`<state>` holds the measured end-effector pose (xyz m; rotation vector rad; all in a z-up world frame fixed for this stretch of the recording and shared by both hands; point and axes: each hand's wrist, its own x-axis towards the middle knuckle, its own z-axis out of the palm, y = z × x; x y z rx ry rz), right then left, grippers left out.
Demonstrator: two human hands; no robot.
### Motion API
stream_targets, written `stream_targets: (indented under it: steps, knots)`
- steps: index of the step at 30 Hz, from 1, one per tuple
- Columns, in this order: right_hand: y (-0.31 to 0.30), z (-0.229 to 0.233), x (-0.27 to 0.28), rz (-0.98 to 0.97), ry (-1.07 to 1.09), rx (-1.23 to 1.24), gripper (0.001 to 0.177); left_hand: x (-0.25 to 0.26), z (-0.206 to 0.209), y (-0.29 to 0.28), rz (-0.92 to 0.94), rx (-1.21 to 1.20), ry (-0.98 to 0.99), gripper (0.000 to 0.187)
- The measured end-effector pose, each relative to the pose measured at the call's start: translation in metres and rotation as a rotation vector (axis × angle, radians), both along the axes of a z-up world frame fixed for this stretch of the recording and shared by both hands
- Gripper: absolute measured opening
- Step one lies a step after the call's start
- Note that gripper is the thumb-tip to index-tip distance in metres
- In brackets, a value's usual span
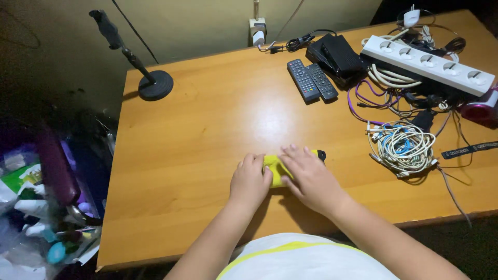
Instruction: The person is tidying up a desk by coiling various electronic cables and placing them or other small items into a storage pouch.
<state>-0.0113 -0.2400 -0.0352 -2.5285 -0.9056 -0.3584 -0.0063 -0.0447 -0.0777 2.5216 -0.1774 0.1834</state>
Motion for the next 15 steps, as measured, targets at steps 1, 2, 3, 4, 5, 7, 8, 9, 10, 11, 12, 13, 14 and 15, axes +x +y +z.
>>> stream_targets:
  steps: [1,2,3,4,5,7,8,9,10,11,12,13,14,15]
  knots:
    - [0.005,-0.007,-0.002,0.0,-0.002,0.001,0.055,0.0,-0.002,0.001,0.0,0.001,-0.002,0.037]
    - [0.009,-0.014,-0.005,-0.003,-0.034,-0.061,0.068,0.0,-0.003,0.002,-0.006,-0.005,0.004,0.035]
    - [0.015,-0.021,-0.006,-0.008,-0.068,-0.123,0.082,0.002,-0.004,0.004,-0.014,-0.012,0.009,0.034]
    - [0.014,-0.027,-0.006,-0.01,-0.071,-0.123,0.082,0.0,-0.003,0.005,-0.015,-0.012,0.005,0.034]
    - [0.012,-0.033,-0.004,-0.027,-0.022,-0.14,0.081,0.0,-0.002,0.007,-0.032,-0.064,0.002,0.038]
    - [0.01,-0.042,-0.001,-0.043,0.03,-0.156,0.081,-0.004,0.002,0.008,-0.047,-0.116,0.002,0.043]
    - [0.008,-0.045,0.001,-0.118,0.057,-0.211,0.08,-0.007,0.006,0.008,-0.089,-0.176,-0.047,0.051]
    - [0.006,-0.047,0.004,-0.195,0.08,-0.264,0.078,-0.007,0.011,0.008,-0.133,-0.234,-0.1,0.06]
    - [0.002,-0.048,0.008,-0.197,0.079,-0.263,0.078,-0.007,0.009,0.008,-0.134,-0.233,-0.101,0.06]
    - [-0.002,-0.048,0.012,-0.307,0.06,-0.331,0.08,-0.007,0.006,0.007,-0.166,-0.197,-0.108,0.052]
    - [-0.006,-0.049,0.015,-0.418,0.04,-0.398,0.081,-0.008,0.004,0.006,-0.198,-0.161,-0.115,0.044]
    - [-0.012,-0.049,0.019,-0.42,0.039,-0.398,0.081,-0.007,0.011,0.005,-0.2,-0.161,-0.117,0.044]
    - [-0.017,-0.048,0.023,-0.508,0.047,-0.398,0.081,-0.006,0.017,0.004,-0.198,-0.146,-0.044,0.04]
    - [-0.023,-0.048,0.026,-0.596,0.057,-0.397,0.082,-0.006,0.024,0.003,-0.197,-0.13,0.031,0.036]
